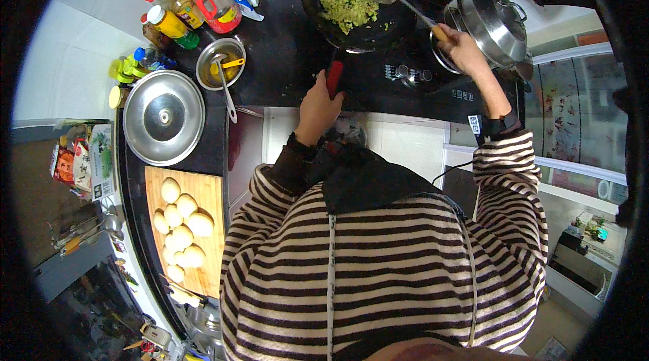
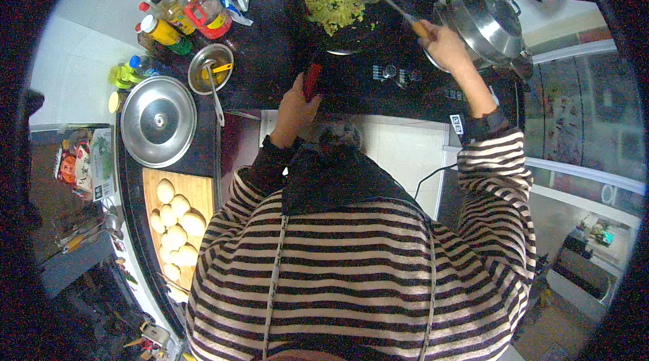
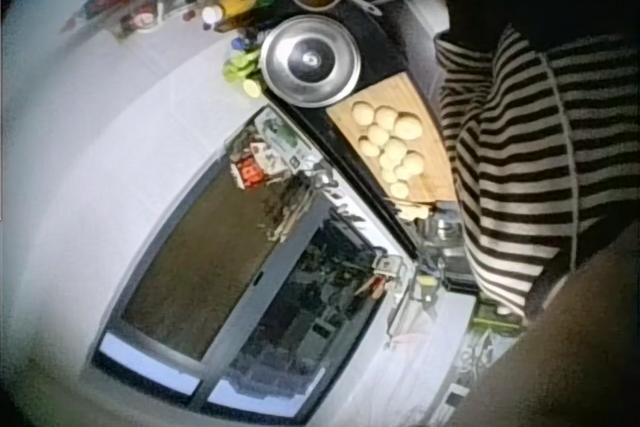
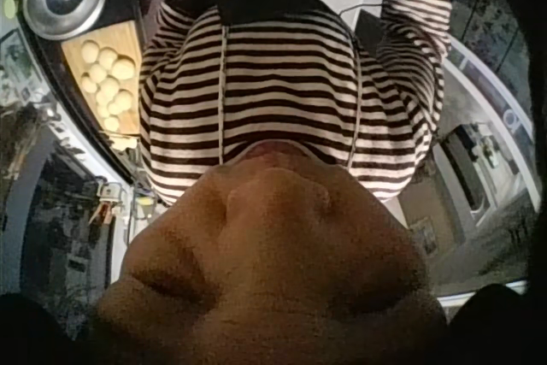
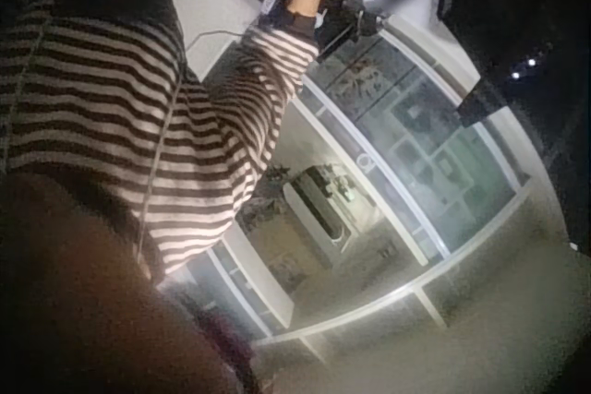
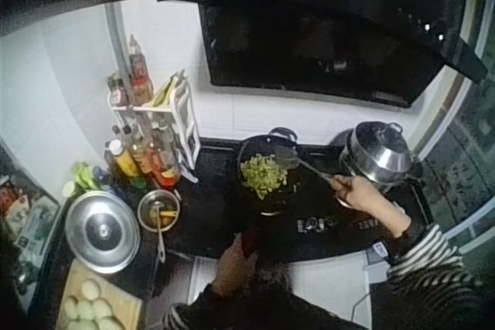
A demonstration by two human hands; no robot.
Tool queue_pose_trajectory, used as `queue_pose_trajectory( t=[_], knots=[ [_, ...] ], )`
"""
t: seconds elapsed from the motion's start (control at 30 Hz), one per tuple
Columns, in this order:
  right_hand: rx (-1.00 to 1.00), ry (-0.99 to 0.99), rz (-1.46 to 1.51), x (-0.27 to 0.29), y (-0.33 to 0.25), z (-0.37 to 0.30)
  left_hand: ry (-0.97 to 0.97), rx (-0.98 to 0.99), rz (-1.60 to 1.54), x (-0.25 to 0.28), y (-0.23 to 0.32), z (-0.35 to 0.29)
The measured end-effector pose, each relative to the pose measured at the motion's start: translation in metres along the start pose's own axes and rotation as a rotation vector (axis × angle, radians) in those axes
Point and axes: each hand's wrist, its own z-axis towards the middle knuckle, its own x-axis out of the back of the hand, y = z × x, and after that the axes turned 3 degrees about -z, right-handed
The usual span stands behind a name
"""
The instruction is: The person stirs chopped green vegetables in a frying pan on an induction cooktop using a spatula. They then move to the sink, wipe the sink and a cutting board with a cloth, and return to the stove to continue stirring.
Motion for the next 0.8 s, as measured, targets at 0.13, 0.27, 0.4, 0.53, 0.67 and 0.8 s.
queue_pose_trajectory(
  t=[0.13,0.27,0.4,0.53,0.67,0.8],
  knots=[
    [-0.311,-0.231,0.206,0.013,0.011,0.014,0.0,-0.007,-0.013,-0.001,-0.001,0.001],
    [-0.587,-0.425,0.9,-0.019,-0.004,0.018,0.004,-0.012,-0.01,-0.001,-0.002,0.0],
    [-0.409,-0.452,1.05,-0.047,-0.019,0.016,0.028,-0.032,0.022,-0.002,-0.002,-0.001],
    [-0.105,-0.353,0.576,-0.012,-0.004,0.014,0.031,-0.012,0.009,-0.004,-0.003,-0.001],
    [-0.042,-0.245,0.095,0.042,0.013,0.025,0.025,-0.01,-0.004,-0.003,-0.006,-0.001],
    [-0.429,-0.572,0.274,0.08,0.025,0.044,0.019,0.006,0.001,-0.003,-0.005,-0.001]
  ],
)
